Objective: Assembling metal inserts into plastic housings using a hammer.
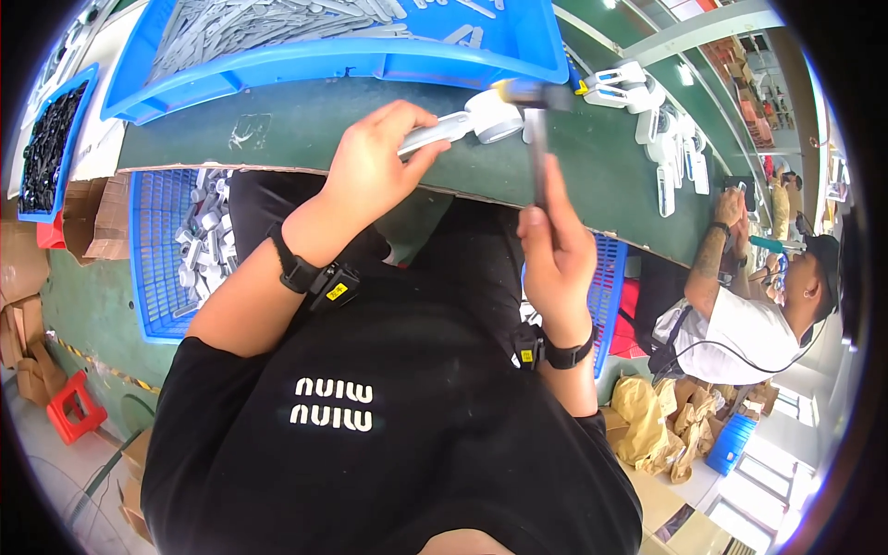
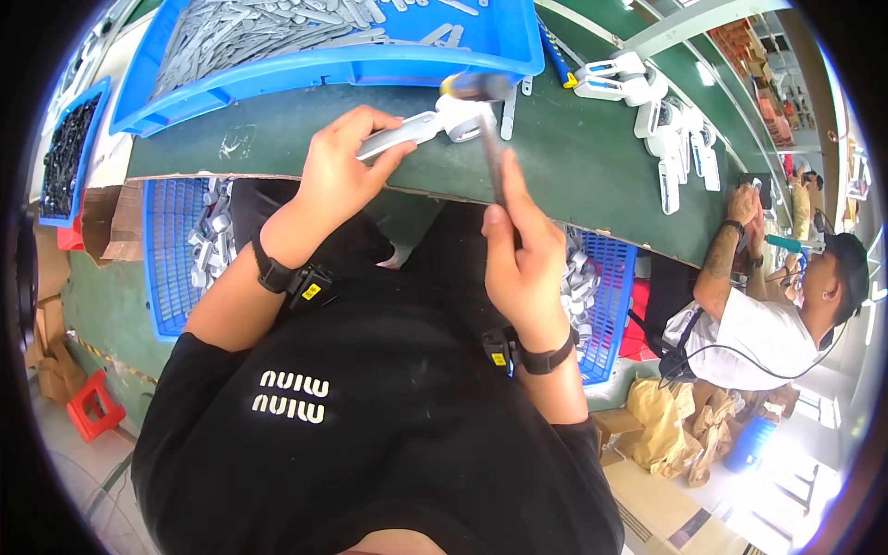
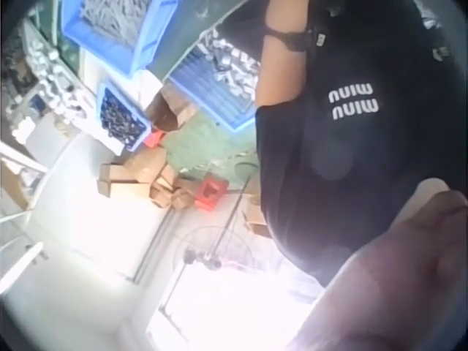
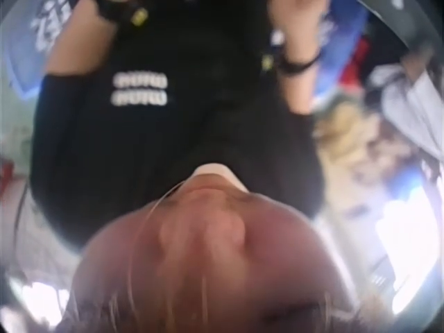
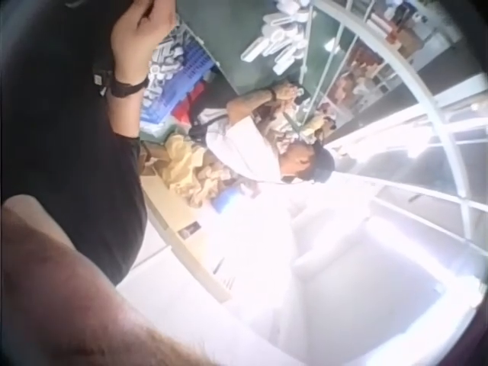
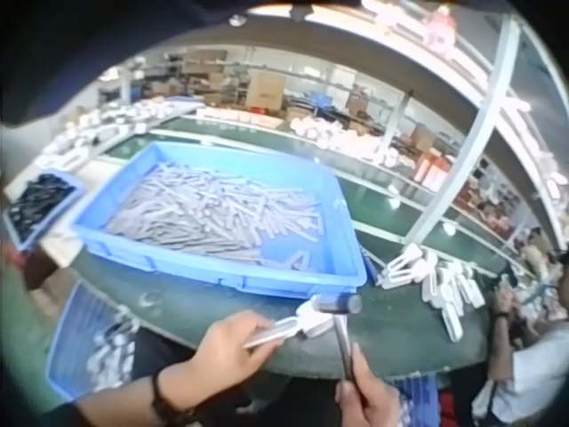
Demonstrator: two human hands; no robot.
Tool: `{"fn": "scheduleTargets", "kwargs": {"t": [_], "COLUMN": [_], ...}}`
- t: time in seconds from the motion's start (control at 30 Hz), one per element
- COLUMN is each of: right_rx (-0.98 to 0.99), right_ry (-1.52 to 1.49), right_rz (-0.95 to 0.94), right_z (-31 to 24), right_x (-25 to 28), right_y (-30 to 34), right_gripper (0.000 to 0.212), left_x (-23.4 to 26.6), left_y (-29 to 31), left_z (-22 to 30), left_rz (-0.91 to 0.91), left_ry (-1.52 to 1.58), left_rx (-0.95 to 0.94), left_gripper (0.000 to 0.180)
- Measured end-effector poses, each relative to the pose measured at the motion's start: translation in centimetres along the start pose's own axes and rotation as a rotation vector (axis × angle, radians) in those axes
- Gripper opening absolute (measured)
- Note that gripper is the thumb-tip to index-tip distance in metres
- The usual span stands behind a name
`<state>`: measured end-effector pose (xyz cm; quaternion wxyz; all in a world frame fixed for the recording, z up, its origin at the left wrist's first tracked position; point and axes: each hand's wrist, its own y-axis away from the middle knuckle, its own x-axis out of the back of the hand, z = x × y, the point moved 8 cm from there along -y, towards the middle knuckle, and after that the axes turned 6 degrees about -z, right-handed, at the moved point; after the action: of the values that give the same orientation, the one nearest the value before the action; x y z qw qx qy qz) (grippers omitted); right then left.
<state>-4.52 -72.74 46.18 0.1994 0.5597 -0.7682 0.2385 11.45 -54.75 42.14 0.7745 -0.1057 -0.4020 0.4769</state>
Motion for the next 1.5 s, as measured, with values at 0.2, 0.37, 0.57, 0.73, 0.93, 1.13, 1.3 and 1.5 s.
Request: {"fn": "scheduleTargets", "kwargs": {"t": [0.2,0.37,0.57,0.73,0.93,1.13,1.3,1.5], "right_rx": [0.457,0.22,0.213,0.259,0.093,0.312,0.392,0.1], "right_ry": [0.314,0.066,0.256,-0.264,0.225,-0.026,-0.144,0.034], "right_rz": [0.043,0.03,-0.106,0.155,-0.171,0.058,0.06,-0.287], "right_z": [-1.6,-2.2,-2.8,-0.7,-0.8,-2.5,-2.0,-1.8], "right_x": [-1.5,0.4,-1.8,-1.1,-2.7,-1.5,-2.1,-5.0], "right_y": [0.1,0.7,-0.5,1.1,0.0,1.6,2.0,0.2], "right_gripper": [0.057,0.06,0.056,0.058,0.056,0.055,0.055,0.056], "left_x": [0.0,-0.2,0.0,0.0,0.1,0.9,1.1,1.5], "left_y": [0.0,0.1,0.4,0.2,0.7,1.0,1.0,1.1], "left_z": [-1.0,-1.1,-1.5,-1.4,-1.5,-1.0,-1.7,-1.8], "left_rz": [-0.003,-0.013,-0.022,-0.011,-0.046,0.02,-0.02,-0.04], "left_ry": [0.168,0.137,0.126,0.165,0.14,0.153,0.251,0.224], "left_rx": [0.154,0.138,0.174,0.162,0.202,0.049,0.121,0.149], "left_gripper": [0.049,0.054,0.056,0.058,0.067,0.066,0.066,0.066]}}
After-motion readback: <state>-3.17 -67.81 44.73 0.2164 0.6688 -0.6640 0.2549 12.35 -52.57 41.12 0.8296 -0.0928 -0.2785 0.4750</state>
